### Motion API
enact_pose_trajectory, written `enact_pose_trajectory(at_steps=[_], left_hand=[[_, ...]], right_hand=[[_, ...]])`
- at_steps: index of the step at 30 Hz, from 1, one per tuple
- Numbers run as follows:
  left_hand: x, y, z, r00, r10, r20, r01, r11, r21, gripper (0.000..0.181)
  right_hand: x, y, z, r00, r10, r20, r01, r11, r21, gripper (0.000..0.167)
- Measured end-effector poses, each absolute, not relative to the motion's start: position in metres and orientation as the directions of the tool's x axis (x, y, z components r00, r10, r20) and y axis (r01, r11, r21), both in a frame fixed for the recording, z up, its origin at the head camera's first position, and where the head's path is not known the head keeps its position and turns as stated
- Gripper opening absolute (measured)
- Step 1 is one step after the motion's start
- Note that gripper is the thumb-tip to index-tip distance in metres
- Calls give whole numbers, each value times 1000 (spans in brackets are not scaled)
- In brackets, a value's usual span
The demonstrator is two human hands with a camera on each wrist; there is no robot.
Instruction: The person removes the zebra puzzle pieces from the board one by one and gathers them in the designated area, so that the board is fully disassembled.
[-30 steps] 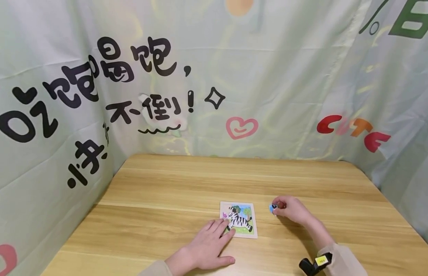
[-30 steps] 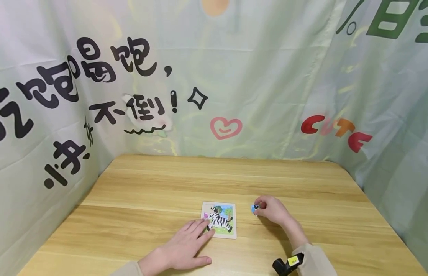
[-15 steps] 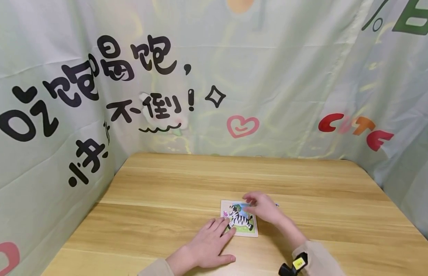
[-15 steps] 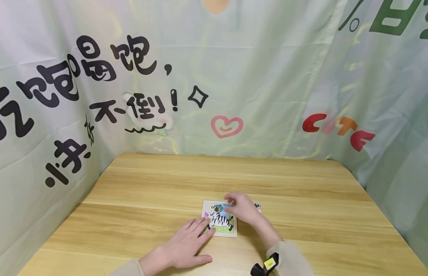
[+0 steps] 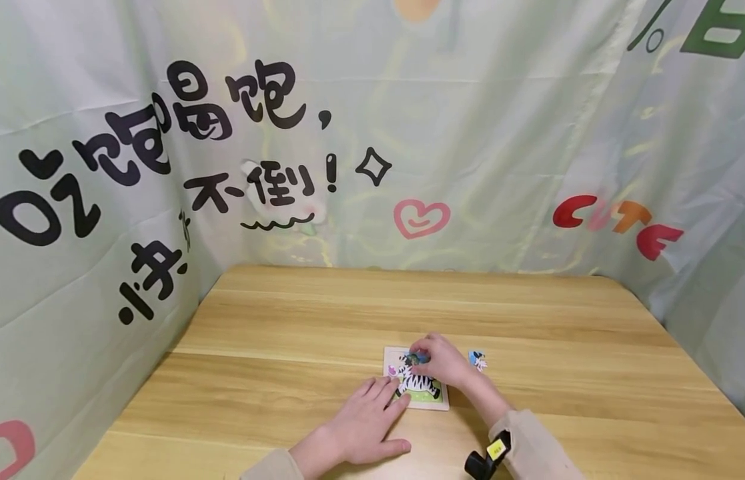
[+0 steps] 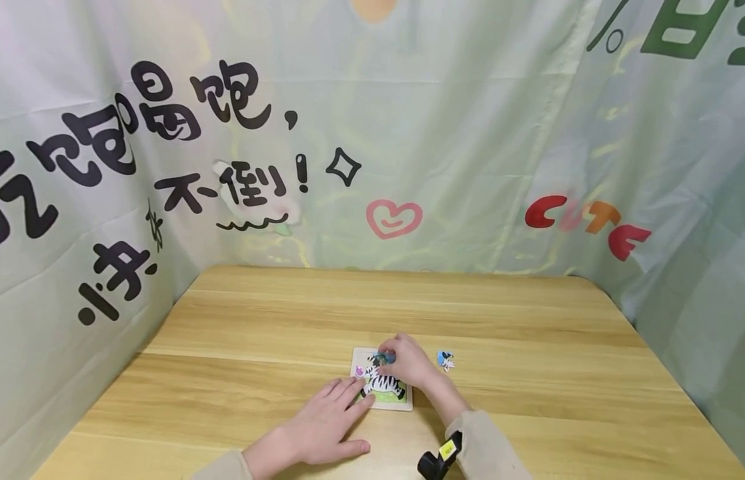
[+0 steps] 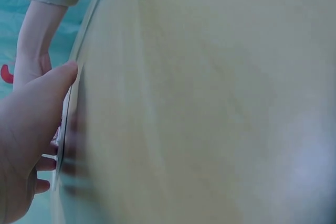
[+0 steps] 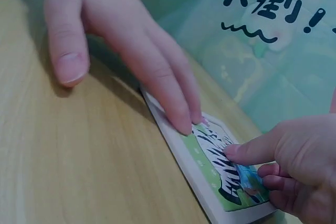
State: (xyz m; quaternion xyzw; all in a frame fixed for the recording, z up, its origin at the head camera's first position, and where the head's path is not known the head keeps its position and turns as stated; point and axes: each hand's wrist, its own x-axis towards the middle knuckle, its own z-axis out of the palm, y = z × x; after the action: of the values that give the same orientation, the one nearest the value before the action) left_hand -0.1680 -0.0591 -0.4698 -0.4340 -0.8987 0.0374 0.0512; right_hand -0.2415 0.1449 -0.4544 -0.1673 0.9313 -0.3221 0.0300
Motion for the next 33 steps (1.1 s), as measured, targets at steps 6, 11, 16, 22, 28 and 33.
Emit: enact_pose_trajectory(at_steps=[6,11,16,22,28,33], left_hand=[[-171,-55,-467,-618,782,82,773,623,-121,74],[-170,-53,-466,-617,783,75,770,621,-148,76],[-169,-51,-468,-617,782,92,764,623,-167,77],[-172,-47,-469,-621,777,100,758,629,-176,78],[-173,-45,-468,-637,766,83,749,641,-166,78],[-173,-44,-468,-646,759,76,744,649,-160,78]], right_hand=[[-241,144,-452,-939,-337,62,-308,750,-585,29],[-240,145,-452,-932,-355,72,-331,755,-566,29],[-239,145,-452,-925,-371,82,-351,750,-561,28],[-241,143,-453,-934,-351,70,-327,755,-568,26],[-241,143,-454,-934,-352,64,-323,752,-574,26],[-240,145,-454,-937,-344,68,-316,744,-589,26]])
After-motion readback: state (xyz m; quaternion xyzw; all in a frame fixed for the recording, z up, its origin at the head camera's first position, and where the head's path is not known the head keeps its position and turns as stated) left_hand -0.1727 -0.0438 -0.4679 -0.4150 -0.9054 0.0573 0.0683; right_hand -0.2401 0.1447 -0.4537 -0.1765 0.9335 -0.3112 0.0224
